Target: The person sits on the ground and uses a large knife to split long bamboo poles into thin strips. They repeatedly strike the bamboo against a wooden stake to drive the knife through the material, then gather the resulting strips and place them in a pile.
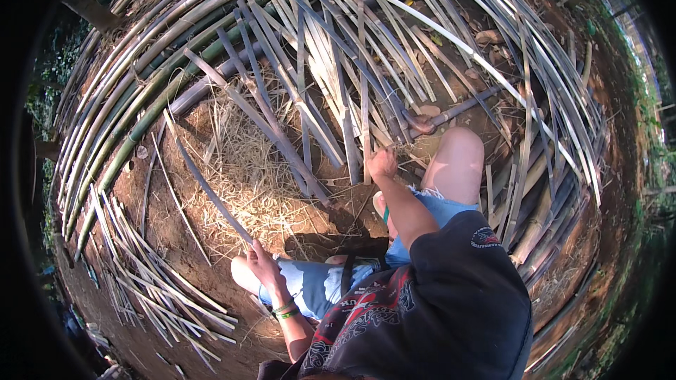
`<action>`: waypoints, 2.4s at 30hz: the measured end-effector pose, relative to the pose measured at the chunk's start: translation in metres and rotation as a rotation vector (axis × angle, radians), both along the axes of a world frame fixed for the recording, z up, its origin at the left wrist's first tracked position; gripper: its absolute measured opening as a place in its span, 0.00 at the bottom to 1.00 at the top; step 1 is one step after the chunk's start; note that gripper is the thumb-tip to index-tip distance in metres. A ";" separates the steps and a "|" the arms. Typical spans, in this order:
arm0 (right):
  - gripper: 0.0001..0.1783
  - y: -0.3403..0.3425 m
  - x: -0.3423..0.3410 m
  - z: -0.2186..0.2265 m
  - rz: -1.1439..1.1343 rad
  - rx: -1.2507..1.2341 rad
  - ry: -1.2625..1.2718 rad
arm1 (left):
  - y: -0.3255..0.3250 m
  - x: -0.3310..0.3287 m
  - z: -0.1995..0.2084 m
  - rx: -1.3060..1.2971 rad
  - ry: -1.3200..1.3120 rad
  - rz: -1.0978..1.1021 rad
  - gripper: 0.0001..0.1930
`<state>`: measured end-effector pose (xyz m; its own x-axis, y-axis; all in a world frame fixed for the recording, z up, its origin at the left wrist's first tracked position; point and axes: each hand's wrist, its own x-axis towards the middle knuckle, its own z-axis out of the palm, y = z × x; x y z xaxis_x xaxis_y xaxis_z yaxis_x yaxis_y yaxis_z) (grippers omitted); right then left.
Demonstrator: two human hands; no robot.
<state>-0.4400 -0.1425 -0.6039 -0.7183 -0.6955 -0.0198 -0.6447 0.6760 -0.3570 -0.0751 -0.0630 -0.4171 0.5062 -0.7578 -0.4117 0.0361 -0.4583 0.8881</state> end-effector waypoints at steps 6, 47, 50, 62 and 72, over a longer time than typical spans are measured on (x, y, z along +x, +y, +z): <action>0.12 0.024 -0.075 0.007 -0.138 0.040 0.079 | -0.012 0.016 0.005 0.011 0.110 0.039 0.17; 0.14 -0.011 0.108 0.247 0.506 -0.484 -1.249 | -0.017 0.043 0.151 -0.390 0.424 0.041 0.30; 0.11 -0.008 0.139 0.263 0.671 -0.443 -1.213 | 0.000 0.023 0.190 -0.506 0.491 0.083 0.33; 0.23 0.047 0.166 0.266 1.177 -0.138 -1.307 | 0.048 -0.008 0.230 -0.567 -1.002 -0.081 0.37; 0.27 0.062 0.182 0.344 1.592 -0.196 -1.400 | 0.060 -0.041 0.246 -0.960 -1.214 0.364 0.30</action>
<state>-0.2578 -0.0810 -0.2602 0.7609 -0.6006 0.2456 0.2032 -0.1388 -0.9692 -0.1157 -0.0028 -0.1711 0.3678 -0.2574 0.8936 -0.9009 0.1394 0.4109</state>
